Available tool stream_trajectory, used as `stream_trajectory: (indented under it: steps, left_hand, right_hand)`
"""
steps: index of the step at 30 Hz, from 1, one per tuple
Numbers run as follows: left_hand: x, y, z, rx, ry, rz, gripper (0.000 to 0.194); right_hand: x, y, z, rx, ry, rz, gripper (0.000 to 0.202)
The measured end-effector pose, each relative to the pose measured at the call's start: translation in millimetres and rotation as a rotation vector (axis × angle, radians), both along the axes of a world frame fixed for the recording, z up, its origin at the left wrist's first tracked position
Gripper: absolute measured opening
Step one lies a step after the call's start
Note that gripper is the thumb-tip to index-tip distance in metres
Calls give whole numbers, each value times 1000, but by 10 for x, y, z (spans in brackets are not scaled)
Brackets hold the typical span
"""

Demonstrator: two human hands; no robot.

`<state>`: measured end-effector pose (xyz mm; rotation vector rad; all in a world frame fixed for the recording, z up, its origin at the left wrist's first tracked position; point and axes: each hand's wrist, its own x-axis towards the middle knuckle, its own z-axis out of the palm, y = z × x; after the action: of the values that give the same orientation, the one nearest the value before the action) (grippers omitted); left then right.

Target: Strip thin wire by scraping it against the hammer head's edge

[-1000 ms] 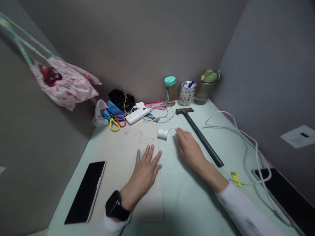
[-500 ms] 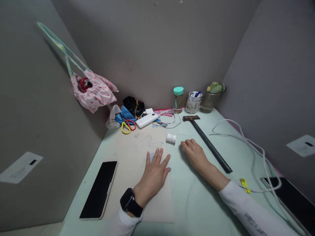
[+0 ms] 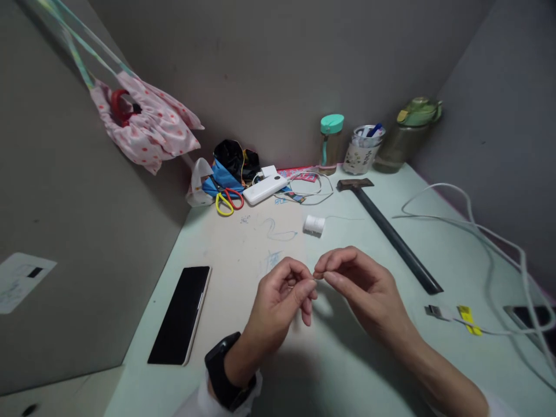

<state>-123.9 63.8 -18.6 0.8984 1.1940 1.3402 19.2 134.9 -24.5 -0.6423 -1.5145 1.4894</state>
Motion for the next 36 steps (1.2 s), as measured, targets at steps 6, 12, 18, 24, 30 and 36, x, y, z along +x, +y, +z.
stream_trajectory:
  steps: [6, 12, 18, 24, 30, 36]
  left_hand:
    - [-2, -50, 52, 15, 107, 63, 17]
    - [20, -97, 110, 4, 96, 73, 15]
    - [-37, -60, -29, -33, 28, 35, 17]
    - [-219, 127, -333, -159, 332, 58, 14]
    - [-393, 201, -460, -204, 910, 134, 10]
    - [-484, 240, -476, -259, 925, 79, 13]
  right_hand:
    - [89, -23, -19, 15, -16, 45, 7]
    - [114, -89, 82, -113, 27, 66, 4]
    - [32, -73, -17, -147, 11, 49, 7]
    - [196, 327, -120, 164, -385, -49, 30]
    - [589, 1025, 136, 560, -1618, -364, 43]
    - [604, 1407, -32, 491, -1664, -260, 35]
